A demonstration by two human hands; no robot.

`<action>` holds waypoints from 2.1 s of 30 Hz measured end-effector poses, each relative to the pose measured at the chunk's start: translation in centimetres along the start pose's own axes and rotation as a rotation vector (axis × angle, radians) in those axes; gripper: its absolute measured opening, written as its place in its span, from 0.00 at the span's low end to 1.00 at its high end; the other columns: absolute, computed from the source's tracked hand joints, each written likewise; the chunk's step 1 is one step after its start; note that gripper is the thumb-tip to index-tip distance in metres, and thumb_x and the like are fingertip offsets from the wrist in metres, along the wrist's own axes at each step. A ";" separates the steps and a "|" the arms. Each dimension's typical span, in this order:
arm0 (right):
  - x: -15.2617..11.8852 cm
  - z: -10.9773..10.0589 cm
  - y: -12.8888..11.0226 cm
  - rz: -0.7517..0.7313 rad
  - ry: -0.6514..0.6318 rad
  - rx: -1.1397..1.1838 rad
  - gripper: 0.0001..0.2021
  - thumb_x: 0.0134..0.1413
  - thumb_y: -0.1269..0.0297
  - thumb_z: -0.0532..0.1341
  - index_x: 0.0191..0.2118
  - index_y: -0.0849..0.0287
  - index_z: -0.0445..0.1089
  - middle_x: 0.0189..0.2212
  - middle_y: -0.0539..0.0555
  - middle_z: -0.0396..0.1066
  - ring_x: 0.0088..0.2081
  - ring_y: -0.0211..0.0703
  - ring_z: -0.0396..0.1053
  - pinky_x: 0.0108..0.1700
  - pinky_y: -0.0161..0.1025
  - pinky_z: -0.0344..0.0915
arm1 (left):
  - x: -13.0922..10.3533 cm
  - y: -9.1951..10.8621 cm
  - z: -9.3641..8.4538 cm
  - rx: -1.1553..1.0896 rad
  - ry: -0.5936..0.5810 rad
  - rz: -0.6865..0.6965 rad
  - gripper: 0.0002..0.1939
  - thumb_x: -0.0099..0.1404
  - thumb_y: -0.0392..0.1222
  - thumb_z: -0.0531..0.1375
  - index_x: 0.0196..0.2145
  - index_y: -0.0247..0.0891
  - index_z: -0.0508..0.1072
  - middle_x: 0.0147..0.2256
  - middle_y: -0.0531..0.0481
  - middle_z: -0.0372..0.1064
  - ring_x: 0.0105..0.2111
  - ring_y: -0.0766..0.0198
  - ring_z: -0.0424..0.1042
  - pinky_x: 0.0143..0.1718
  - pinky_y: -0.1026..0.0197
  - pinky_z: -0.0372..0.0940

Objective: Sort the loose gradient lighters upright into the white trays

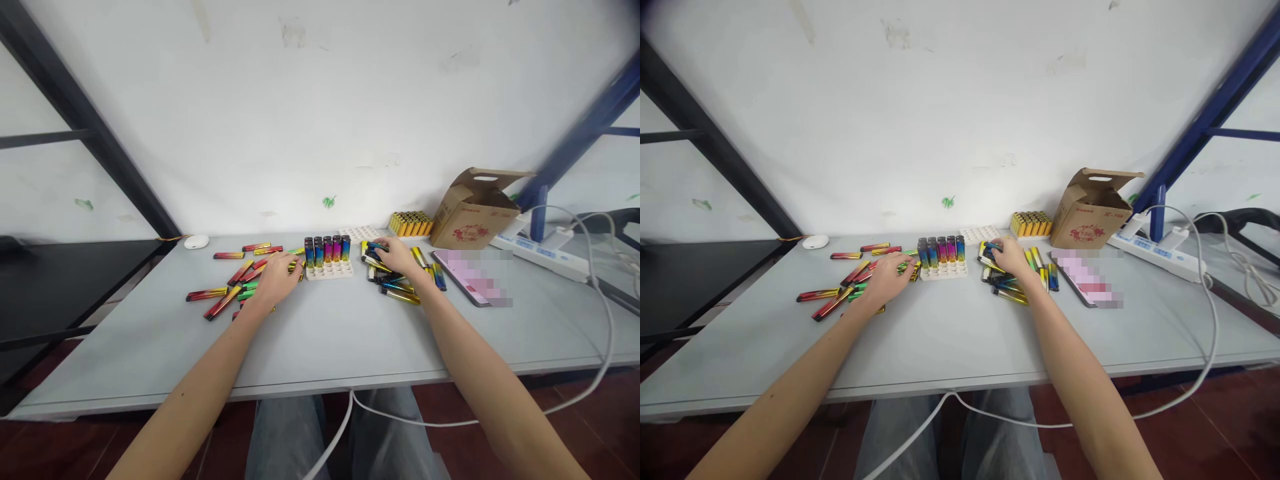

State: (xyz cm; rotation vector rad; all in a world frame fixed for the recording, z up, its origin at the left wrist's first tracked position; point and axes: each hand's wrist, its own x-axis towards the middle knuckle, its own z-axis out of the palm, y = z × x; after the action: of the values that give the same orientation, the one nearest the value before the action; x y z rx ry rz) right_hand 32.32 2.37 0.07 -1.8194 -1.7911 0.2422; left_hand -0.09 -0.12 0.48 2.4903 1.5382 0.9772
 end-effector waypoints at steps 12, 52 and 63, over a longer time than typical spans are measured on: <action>-1.3 -0.6 -3.3 -0.190 0.227 0.583 0.12 0.63 0.54 0.48 0.46 0.55 0.58 0.37 0.55 0.71 0.40 0.46 0.70 0.48 0.48 0.65 | 0.0 0.3 -0.4 -0.018 -0.007 -0.018 0.14 0.67 0.42 0.50 0.36 0.38 0.75 0.39 0.46 0.75 0.43 0.53 0.71 0.49 0.50 0.63; -3.9 -1.3 -7.8 0.167 -0.521 1.484 0.16 0.52 0.46 0.61 0.35 0.52 0.62 0.22 0.45 0.55 0.23 0.36 0.57 0.22 0.31 0.55 | -0.2 0.4 -0.6 -0.034 -0.007 0.007 0.12 0.67 0.41 0.50 0.35 0.39 0.74 0.38 0.46 0.74 0.41 0.55 0.71 0.45 0.52 0.65; -3.8 -0.6 -8.2 0.325 -0.510 1.471 0.17 0.55 0.49 0.48 0.24 0.55 0.48 0.18 0.44 0.43 0.18 0.34 0.40 0.18 0.31 0.40 | -0.1 0.7 -0.7 -0.031 -0.020 -0.015 0.13 0.67 0.42 0.51 0.35 0.39 0.75 0.39 0.45 0.75 0.43 0.53 0.71 0.47 0.51 0.65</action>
State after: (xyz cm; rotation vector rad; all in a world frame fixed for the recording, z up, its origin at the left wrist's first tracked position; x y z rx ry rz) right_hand 25.25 -1.96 3.72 -0.8904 -0.9140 1.7133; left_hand 0.04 -0.73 1.19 2.4565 1.5212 0.9639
